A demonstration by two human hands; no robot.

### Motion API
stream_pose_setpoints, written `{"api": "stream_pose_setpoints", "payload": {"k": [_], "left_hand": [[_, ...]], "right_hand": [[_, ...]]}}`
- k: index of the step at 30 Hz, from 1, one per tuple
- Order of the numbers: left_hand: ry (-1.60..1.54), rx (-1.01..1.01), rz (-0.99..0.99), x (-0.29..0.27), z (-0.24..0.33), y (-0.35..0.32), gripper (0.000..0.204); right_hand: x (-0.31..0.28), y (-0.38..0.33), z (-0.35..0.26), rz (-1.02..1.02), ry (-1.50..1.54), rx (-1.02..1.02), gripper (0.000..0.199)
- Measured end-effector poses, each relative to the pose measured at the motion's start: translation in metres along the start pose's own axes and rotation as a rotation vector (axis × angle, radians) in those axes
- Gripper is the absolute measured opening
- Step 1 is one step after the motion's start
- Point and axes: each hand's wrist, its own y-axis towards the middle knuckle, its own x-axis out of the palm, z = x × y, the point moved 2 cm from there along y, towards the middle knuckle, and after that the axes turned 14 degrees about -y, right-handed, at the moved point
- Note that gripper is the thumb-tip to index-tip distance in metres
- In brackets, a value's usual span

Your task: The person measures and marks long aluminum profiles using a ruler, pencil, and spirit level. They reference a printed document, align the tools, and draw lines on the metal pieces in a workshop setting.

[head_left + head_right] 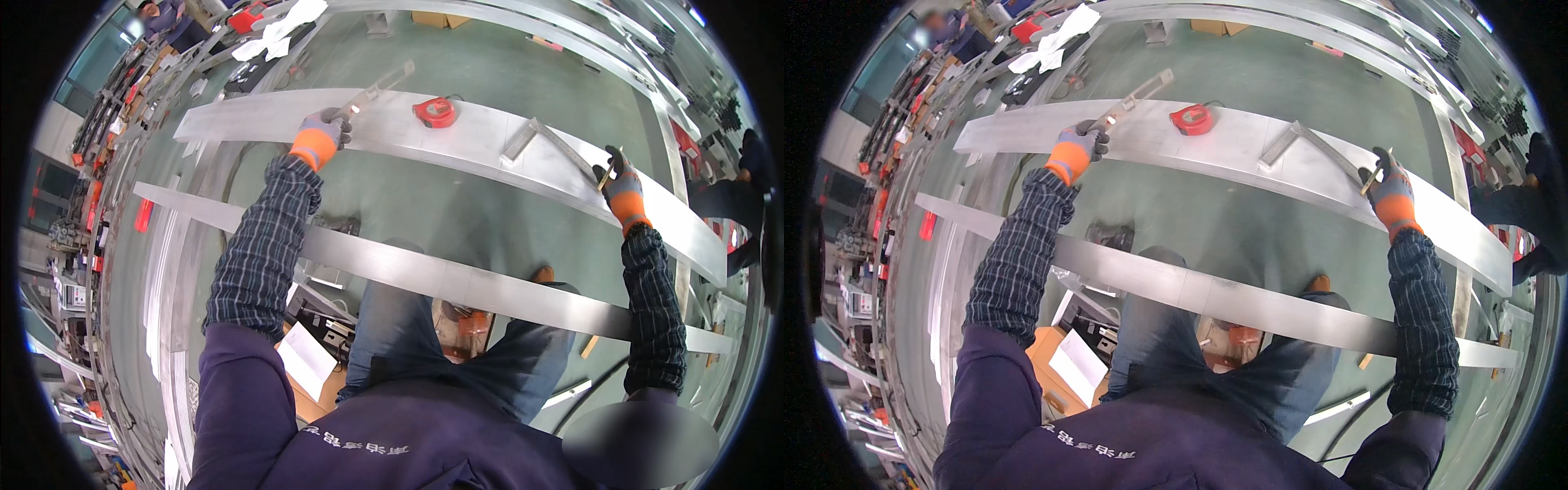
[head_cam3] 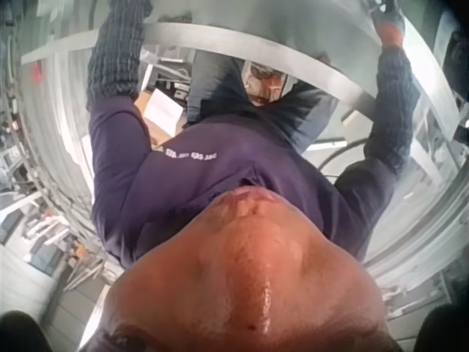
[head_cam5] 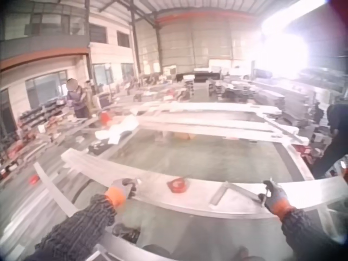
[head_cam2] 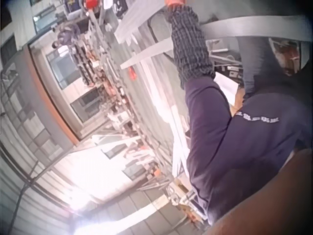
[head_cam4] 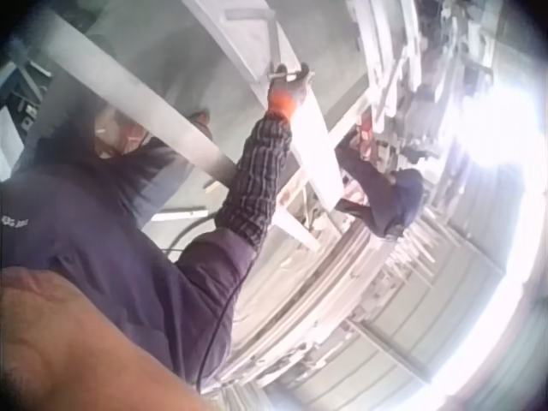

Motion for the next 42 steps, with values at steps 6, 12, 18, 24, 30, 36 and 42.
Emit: {"api": "stream_pose_setpoints", "payload": {"k": [6, 12, 18, 24, 30, 36, 42], "left_hand": [[-0.108, 0.011, -0.378, 0.031, 0.078, -0.135, 0.039], [0.108, -0.075, -0.755, 0.060, 0.103, -0.247, 0.044], [0.184, -0.231, -0.841, 0.078, 0.078, -0.269, 0.040], [0.515, -0.082, -0.822, 0.078, 0.088, -0.277, 0.042], [0.627, 0.190, -0.686, 0.072, 0.071, -0.284, 0.045], [0.922, 0.517, -0.556, 0.073, 0.079, -0.299, 0.050], [1.015, 0.684, -0.538, 0.058, 0.054, -0.285, 0.054]], "right_hand": [[-0.102, -0.046, -0.069, 0.229, 0.384, -0.261, 0.056], [-0.185, -0.166, -0.138, 0.090, 0.339, -0.458, 0.070], [-0.164, -0.229, -0.127, -0.136, 0.316, -0.462, 0.061], [-0.157, -0.237, -0.132, -0.069, 0.384, -0.383, 0.050], [-0.150, -0.234, -0.141, -0.180, 0.293, -0.415, 0.042], [-0.143, -0.236, -0.137, -0.023, 0.279, -0.429, 0.045], [-0.138, -0.227, -0.153, -0.169, 0.364, -0.420, 0.043]]}}
